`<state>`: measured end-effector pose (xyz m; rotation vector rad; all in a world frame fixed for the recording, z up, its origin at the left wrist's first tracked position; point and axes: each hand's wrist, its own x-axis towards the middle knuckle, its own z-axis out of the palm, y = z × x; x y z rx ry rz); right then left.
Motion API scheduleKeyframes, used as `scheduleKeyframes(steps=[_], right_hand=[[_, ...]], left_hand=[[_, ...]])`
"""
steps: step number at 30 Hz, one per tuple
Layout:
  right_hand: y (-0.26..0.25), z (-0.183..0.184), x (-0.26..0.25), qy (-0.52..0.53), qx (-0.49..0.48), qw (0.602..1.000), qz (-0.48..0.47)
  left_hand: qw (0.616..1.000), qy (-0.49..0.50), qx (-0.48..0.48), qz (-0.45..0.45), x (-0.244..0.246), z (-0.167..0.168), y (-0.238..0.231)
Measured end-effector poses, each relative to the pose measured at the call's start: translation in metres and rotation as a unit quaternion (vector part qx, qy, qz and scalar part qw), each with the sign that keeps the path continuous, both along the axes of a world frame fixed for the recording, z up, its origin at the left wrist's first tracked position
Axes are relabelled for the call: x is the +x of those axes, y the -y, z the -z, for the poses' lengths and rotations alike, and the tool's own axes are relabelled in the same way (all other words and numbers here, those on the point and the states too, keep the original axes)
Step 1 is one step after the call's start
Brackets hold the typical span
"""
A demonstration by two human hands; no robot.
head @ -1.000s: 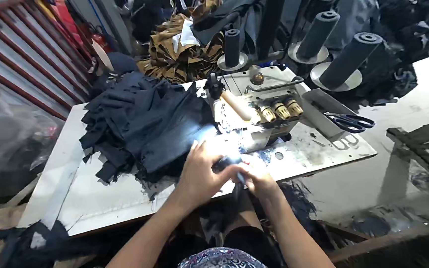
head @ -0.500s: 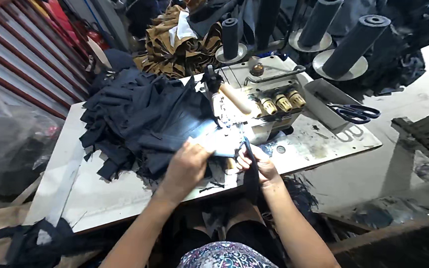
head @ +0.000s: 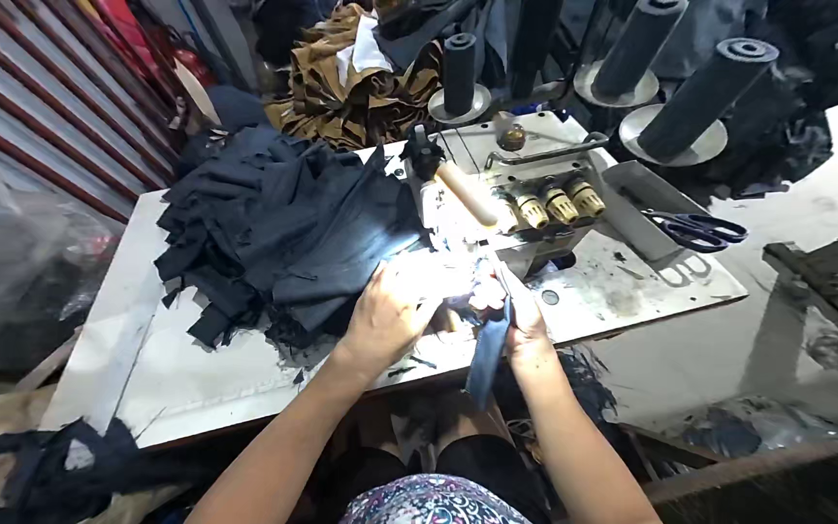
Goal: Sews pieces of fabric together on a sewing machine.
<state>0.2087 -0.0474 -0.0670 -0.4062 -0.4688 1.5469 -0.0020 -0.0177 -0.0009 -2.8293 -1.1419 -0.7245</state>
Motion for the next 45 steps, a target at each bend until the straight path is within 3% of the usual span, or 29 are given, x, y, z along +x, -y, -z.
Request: scheduleKeyframes(steps=[4, 6, 9, 12, 15, 17, 18, 20, 22, 24, 33, 37, 41, 43, 45], right_hand=[[0.013, -0.01, -0.009, 0.175, 0.011, 0.985, -0.004], [0.027, -0.019, -0.02, 0.25, 0.065, 0.966, -0.033], [0.053, -0.031, -0.026, 0.187, 0.204, 0.949, -0.151], [0.056, -0.041, -0.014, 0.1, 0.328, 0.918, -0.2], [0.046, -0.035, -0.001, 0.068, 0.286, 0.941, -0.166], [0.033, -0.016, 0.0, 0.086, 0.196, 0.969, -0.12], [0.026, -0.005, -0.002, 0.094, 0.147, 0.979, -0.102], [0.016, 0.009, -0.006, 0.09, 0.076, 0.989, -0.094], [0.015, 0.017, -0.007, 0.061, 0.061, 0.99, -0.11], [0.015, 0.018, -0.002, 0.06, 0.054, 0.991, -0.103], [0.0, 0.0, -0.008, 0.024, -0.051, 0.998, 0.016], [0.001, -0.001, -0.009, 0.052, -0.037, 0.998, 0.02], [0.017, -0.01, -0.016, 0.206, 0.018, 0.978, 0.01], [0.034, -0.021, -0.026, 0.24, 0.087, 0.967, -0.024], [0.056, -0.032, -0.03, 0.205, 0.163, 0.96, -0.099]], left_hand=[[0.998, 0.003, -0.061, 0.009, -0.004, -0.013, -0.009], [0.989, 0.087, -0.117, -0.001, -0.002, -0.024, 0.011], [0.967, 0.206, -0.147, 0.028, 0.0, -0.041, 0.05], [0.971, 0.216, -0.097, 0.015, -0.035, -0.07, 0.049], [0.981, 0.129, 0.033, -0.143, -0.088, -0.086, 0.005], [0.97, 0.078, 0.043, -0.225, -0.106, -0.074, -0.023], [0.973, 0.058, 0.032, -0.22, -0.103, -0.064, -0.026], [0.99, 0.052, 0.032, -0.127, -0.075, -0.037, -0.019], [0.997, 0.063, 0.038, 0.014, -0.044, -0.006, -0.002], [0.996, 0.044, 0.017, 0.073, -0.026, 0.011, 0.009], [1.0, 0.004, 0.013, -0.02, -0.001, 0.008, 0.021], [1.0, -0.006, -0.004, 0.005, -0.002, 0.001, 0.0], [0.996, -0.004, -0.093, -0.009, -0.003, -0.016, 0.0], [0.989, 0.103, -0.11, -0.001, 0.002, -0.024, 0.025], [0.975, 0.198, -0.101, 0.026, 0.004, -0.032, 0.053]])
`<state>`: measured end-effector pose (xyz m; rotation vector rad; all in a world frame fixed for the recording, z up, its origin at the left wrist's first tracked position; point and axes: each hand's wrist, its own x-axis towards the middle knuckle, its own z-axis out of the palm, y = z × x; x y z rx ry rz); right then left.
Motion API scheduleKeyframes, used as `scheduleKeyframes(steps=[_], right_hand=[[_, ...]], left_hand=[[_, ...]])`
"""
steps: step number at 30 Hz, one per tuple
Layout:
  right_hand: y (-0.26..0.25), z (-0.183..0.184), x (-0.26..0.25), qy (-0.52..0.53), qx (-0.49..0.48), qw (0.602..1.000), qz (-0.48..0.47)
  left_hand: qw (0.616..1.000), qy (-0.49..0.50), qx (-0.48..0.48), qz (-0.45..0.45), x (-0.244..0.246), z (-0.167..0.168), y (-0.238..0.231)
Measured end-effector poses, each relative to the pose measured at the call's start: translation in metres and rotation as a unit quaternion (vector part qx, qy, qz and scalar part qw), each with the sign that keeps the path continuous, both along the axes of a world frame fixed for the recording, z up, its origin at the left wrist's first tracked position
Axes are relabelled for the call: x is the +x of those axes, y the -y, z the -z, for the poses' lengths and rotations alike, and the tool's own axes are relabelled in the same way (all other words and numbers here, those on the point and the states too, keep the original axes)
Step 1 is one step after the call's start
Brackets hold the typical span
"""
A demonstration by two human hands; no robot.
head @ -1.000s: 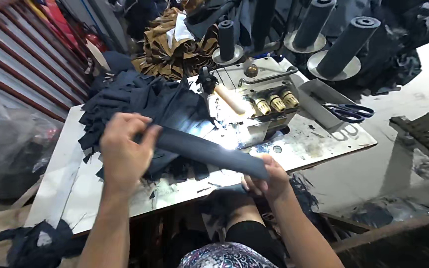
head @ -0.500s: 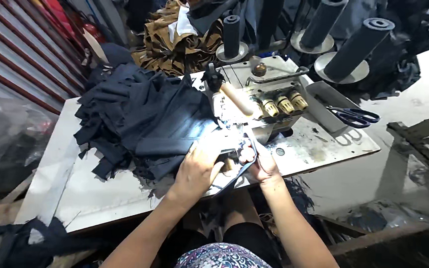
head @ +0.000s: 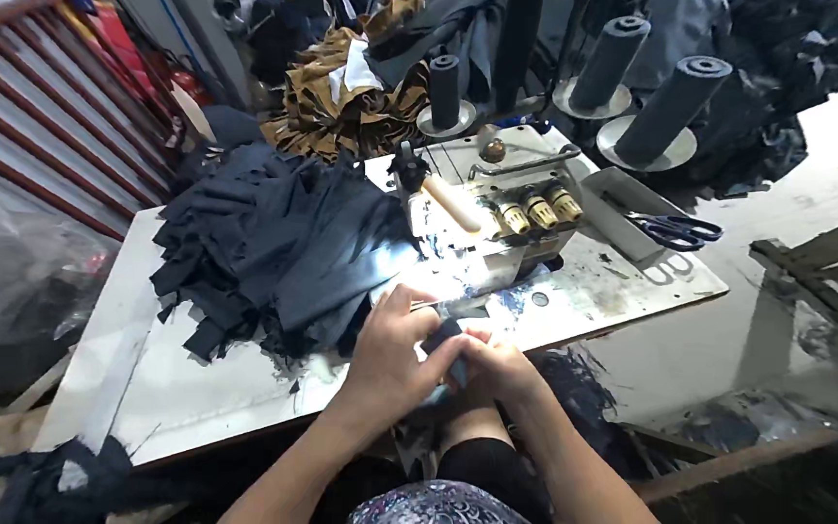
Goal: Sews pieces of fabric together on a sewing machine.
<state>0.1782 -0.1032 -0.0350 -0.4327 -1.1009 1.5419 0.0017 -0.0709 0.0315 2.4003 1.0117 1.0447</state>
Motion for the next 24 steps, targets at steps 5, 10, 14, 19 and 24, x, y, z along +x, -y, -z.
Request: scheduleKeyframes(steps=[5, 10, 14, 19, 24], right_hand=[[0.006, -0.026, 0.016, -0.101, 0.151, 0.971, -0.157], [-0.033, 0.017, 0.023, -0.091, -0.027, 0.995, -0.033], [-0.041, 0.041, 0.016, -0.086, -0.125, 0.988, 0.034], [-0.019, 0.04, 0.011, -0.118, -0.181, 0.976, 0.007], [0.012, 0.059, -0.006, -0.158, -0.165, 0.973, -0.045]], left_hand=[[0.99, 0.007, 0.099, -0.096, -0.062, -0.056, -0.011], [0.95, -0.153, 0.117, -0.247, -0.1, -0.035, -0.073], [0.98, -0.128, 0.153, 0.009, -0.037, 0.032, -0.046], [0.975, -0.148, 0.147, 0.078, -0.021, 0.05, -0.044], [0.971, -0.165, 0.162, 0.061, -0.026, 0.049, -0.042]])
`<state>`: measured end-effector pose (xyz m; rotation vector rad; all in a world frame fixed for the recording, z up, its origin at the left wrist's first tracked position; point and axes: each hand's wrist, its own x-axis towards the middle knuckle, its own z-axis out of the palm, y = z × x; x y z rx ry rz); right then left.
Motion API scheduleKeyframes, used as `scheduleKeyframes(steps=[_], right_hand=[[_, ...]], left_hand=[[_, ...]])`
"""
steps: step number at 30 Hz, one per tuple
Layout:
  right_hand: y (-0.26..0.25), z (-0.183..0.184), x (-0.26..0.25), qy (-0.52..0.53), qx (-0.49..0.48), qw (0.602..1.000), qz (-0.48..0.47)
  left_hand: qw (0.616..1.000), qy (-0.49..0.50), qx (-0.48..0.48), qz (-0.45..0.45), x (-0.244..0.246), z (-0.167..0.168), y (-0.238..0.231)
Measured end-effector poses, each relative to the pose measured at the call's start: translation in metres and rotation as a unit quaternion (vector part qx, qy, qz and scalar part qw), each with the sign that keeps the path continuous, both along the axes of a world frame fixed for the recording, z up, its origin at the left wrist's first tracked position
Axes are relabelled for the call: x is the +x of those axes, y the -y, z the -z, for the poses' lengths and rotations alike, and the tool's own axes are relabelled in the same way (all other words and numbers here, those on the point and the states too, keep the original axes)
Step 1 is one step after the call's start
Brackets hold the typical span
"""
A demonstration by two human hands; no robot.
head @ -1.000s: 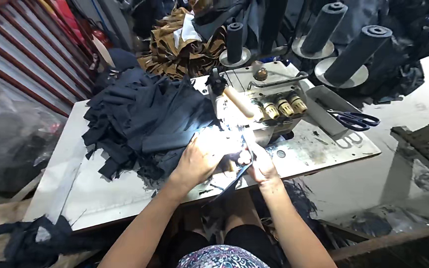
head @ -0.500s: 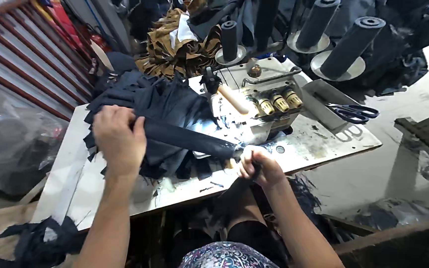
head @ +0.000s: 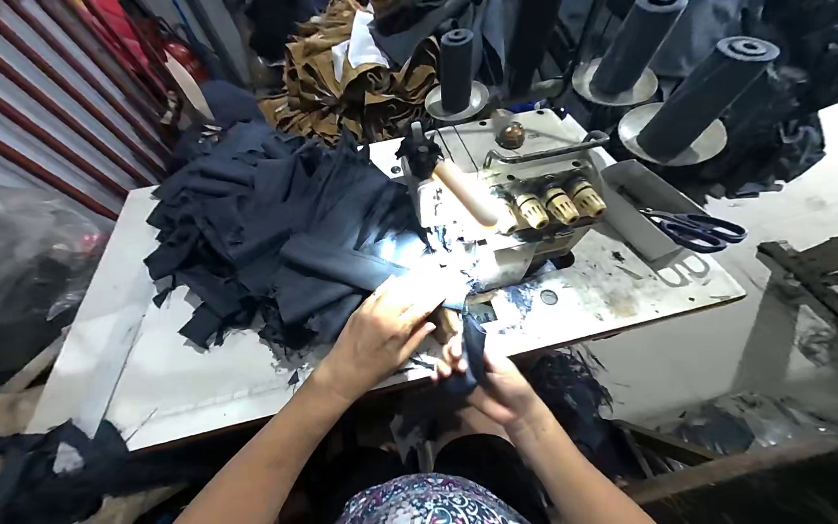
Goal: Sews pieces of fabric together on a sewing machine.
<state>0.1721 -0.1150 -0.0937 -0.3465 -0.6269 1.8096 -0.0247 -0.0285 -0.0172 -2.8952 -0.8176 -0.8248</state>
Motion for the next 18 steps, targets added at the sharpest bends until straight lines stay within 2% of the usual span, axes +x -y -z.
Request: scheduleKeyframes(steps=[3, 5, 11, 14, 18], right_hand=[[-0.016, -0.025, 0.022, 0.02, -0.043, 0.989, 0.143], [-0.034, -0.04, 0.032, 0.009, -0.068, 0.98, 0.188], [-0.063, -0.044, 0.019, -0.006, -0.094, 0.976, 0.194], [-0.063, -0.045, 0.015, -0.006, -0.114, 0.972, 0.207], [-0.067, -0.044, 0.013, 0.03, -0.123, 0.965, 0.228]], left_hand=[[1.0, -0.016, -0.009, -0.022, -0.002, -0.001, 0.004], [0.999, -0.022, 0.0, -0.049, 0.003, -0.002, 0.009], [0.985, -0.038, 0.023, -0.167, 0.028, -0.006, 0.024], [0.984, -0.036, -0.004, -0.173, 0.034, -0.01, 0.022], [0.99, -0.017, -0.029, -0.134, 0.033, -0.016, -0.001]])
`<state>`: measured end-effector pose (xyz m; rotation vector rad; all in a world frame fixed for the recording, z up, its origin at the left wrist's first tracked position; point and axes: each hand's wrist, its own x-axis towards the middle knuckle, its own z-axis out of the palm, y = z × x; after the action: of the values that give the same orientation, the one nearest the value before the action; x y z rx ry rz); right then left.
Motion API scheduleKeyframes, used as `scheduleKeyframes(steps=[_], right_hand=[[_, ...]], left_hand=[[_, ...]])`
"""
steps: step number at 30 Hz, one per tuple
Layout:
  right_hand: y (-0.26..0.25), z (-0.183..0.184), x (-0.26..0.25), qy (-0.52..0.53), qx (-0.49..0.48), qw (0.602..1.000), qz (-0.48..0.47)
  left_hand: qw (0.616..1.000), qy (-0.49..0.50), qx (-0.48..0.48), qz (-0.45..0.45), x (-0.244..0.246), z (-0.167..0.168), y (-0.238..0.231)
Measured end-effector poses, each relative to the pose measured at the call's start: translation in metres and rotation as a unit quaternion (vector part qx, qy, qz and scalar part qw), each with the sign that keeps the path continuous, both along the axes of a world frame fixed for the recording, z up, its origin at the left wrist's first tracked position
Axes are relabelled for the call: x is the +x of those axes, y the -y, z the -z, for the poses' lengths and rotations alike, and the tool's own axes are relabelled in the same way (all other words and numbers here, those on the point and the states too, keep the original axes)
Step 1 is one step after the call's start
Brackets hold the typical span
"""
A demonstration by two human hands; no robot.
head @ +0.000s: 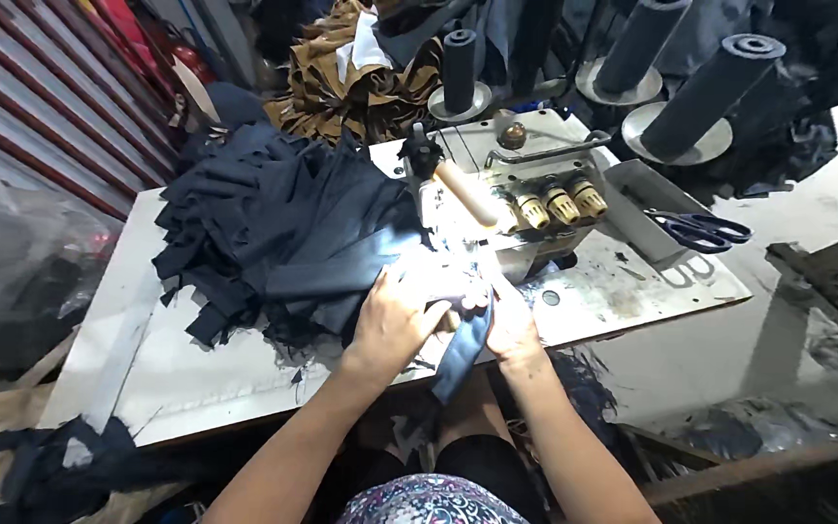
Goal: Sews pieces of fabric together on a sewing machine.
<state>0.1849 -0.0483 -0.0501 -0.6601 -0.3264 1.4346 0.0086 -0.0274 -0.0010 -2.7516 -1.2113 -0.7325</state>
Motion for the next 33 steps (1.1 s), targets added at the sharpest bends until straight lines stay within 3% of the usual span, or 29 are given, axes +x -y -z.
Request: scheduleKeyframes(steps=[3, 5, 8, 11, 13, 15, 17, 18, 20, 22, 25, 27, 30, 33], right_hand=[[0.005, 0.004, -0.005, 0.066, 0.001, 0.998, 0.012], [0.018, 0.001, -0.014, 0.122, 0.022, 0.992, 0.0], [0.048, -0.009, -0.026, 0.193, 0.106, 0.975, -0.021], [0.075, -0.014, -0.03, 0.205, 0.205, 0.95, -0.115], [0.08, -0.017, -0.022, 0.203, 0.315, 0.903, -0.209], [0.079, -0.021, -0.012, 0.218, 0.428, 0.829, -0.287], [0.082, -0.027, -0.005, 0.189, 0.503, 0.772, -0.338], [0.084, -0.03, 0.0, 0.14, 0.517, 0.767, -0.354], [0.086, -0.036, 0.012, 0.048, 0.495, 0.799, -0.338], [0.071, -0.036, 0.019, 0.039, 0.416, 0.861, -0.29], [0.036, -0.014, 0.01, 0.053, 0.216, 0.948, -0.228], [0.02, 0.006, 0.004, 0.056, 0.157, 0.962, -0.214], [0.023, 0.02, -0.001, 0.036, 0.136, 0.969, -0.203], [0.041, 0.029, -0.011, -0.004, 0.128, 0.973, -0.192]], left_hand=[[0.999, -0.013, -0.001, 0.04, -0.007, -0.006, -0.014], [0.998, 0.008, -0.068, 0.019, -0.01, -0.012, -0.008], [0.989, 0.123, -0.082, 0.004, -0.007, -0.019, 0.028], [0.972, 0.202, -0.099, 0.063, -0.009, -0.034, 0.059], [0.945, 0.283, -0.119, 0.115, -0.021, -0.063, 0.068], [0.921, 0.352, -0.088, 0.143, -0.052, -0.096, 0.072], [0.883, 0.442, -0.025, 0.157, -0.115, -0.106, 0.063], [0.862, 0.487, -0.003, 0.137, -0.149, -0.106, 0.057], [0.845, 0.531, 0.065, -0.005, -0.178, -0.114, 0.04], [0.911, 0.387, 0.105, -0.1, -0.185, -0.107, 0.012], [0.972, 0.146, 0.106, -0.153, -0.122, -0.096, -0.015], [0.99, 0.084, 0.076, -0.089, -0.083, -0.064, -0.014], [0.992, 0.045, 0.069, 0.092, -0.043, -0.01, -0.004], [0.988, 0.022, 0.015, 0.15, -0.038, 0.01, -0.006]])
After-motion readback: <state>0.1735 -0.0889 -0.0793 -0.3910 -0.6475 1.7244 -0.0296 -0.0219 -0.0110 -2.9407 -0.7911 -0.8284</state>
